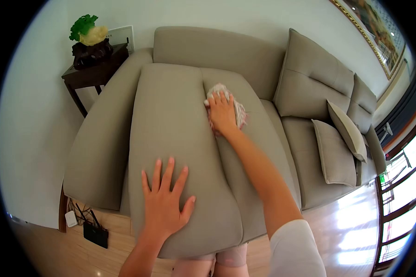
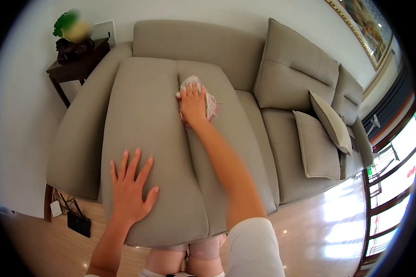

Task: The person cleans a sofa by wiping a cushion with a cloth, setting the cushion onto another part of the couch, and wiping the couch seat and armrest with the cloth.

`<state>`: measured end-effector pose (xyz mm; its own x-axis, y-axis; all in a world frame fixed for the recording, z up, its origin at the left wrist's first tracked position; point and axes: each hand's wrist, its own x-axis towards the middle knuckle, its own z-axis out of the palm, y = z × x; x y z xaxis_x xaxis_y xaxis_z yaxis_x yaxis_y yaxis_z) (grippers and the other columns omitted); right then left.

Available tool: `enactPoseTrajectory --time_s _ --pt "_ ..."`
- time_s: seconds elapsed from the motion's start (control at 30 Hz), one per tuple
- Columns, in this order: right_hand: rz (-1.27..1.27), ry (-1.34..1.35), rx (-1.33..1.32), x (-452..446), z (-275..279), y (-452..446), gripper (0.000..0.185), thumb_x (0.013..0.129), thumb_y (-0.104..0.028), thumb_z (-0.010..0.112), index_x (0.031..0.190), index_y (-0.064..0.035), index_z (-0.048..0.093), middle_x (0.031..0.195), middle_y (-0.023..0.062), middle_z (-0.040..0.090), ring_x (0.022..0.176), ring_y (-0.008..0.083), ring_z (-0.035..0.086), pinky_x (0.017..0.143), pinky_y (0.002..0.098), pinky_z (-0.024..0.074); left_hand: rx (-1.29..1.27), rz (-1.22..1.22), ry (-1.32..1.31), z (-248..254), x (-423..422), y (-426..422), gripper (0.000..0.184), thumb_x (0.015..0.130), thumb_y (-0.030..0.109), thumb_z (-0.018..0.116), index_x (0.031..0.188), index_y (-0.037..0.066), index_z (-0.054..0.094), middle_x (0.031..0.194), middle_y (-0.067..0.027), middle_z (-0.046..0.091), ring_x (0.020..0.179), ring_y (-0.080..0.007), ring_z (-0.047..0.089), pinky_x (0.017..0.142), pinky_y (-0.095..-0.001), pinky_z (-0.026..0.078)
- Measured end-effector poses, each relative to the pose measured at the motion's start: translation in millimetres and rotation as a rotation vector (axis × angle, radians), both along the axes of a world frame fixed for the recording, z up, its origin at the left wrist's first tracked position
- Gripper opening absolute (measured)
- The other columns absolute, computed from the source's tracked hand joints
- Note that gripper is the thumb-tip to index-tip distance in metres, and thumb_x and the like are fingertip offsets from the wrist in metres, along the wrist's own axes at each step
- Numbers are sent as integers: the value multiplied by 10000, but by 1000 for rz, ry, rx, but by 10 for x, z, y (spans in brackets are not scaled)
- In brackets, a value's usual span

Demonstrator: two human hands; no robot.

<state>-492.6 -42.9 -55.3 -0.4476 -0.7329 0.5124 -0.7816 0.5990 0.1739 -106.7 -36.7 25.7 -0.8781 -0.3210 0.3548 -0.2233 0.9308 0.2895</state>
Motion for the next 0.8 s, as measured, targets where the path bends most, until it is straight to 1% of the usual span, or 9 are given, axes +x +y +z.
enactPoseTrajectory --time_s 0.1,0.2,0.3,0.33,0.43,0.53,0.63,0.73,0.8 --pt "-32 44 -11 -589 -134 -526 450 981 -252 564 1409 -117 542 1562 100 495 1508 301 363 1226 583 210 28 1 21 -67 -11 -24 647 856 380 660 1450 136 581 1605 -183 397 1489 -444 309 1198 -686 136" --pt "-30 30 -72 -920 -163 -874 487 993 -243 543 1471 -153 509 1586 77 477 1512 277 365 1236 575 195 39 17 63 -132 -70 -70 652 812 386 675 1415 142 619 1582 -178 435 1477 -430 337 1200 -676 137" --pt "-51 -10 7 -999 -126 -946 497 1041 -251 431 1531 -181 461 1596 46 472 1524 266 348 1253 568 139 62 23 115 -206 -130 -102 643 790 381 679 1390 150 642 1563 -176 462 1464 -423 361 1202 -664 140" --pt "-71 -16 72 -985 -112 -919 508 1042 -251 431 1545 -184 446 1605 30 462 1526 258 347 1249 579 138 74 19 134 -227 -142 -102 639 786 378 679 1383 154 648 1558 -175 469 1461 -421 367 1203 -659 141" --pt "-49 61 113 -932 -73 -884 498 1031 -252 457 1523 -181 469 1535 27 541 1499 252 382 1233 597 167 63 26 186 -328 -139 -124 628 796 380 670 1381 153 648 1552 -170 478 1452 -420 379 1205 -649 143" --pt "21 -65 263 -745 79 -718 455 1004 -238 501 1449 -145 523 1426 73 621 1418 259 480 1216 587 215 71 26 204 -362 -127 -146 625 814 382 657 1396 154 636 1557 -162 473 1453 -417 376 1208 -644 139" --pt "59 -175 327 -465 169 -415 456 950 -173 561 1400 -103 534 1362 134 646 1355 285 541 1208 556 272 65 22 234 -381 -111 -142 623 835 391 645 1411 154 622 1556 -152 473 1456 -410 370 1211 -642 139" --pt "126 -258 284 -99 223 -22 392 958 -200 527 1304 -17 552 1214 200 705 1198 336 652 1204 529 282 46 21 252 -356 -84 -124 619 854 391 639 1429 162 604 1557 -146 468 1467 -396 359 1217 -635 141" --pt "141 -271 280 216 240 264 396 955 -197 526 1293 10 543 1158 212 720 1167 350 666 1202 518 291 24 22 251 -368 -65 -112 615 866 385 638 1438 166 592 1560 -138 464 1472 -385 356 1222 -625 146"
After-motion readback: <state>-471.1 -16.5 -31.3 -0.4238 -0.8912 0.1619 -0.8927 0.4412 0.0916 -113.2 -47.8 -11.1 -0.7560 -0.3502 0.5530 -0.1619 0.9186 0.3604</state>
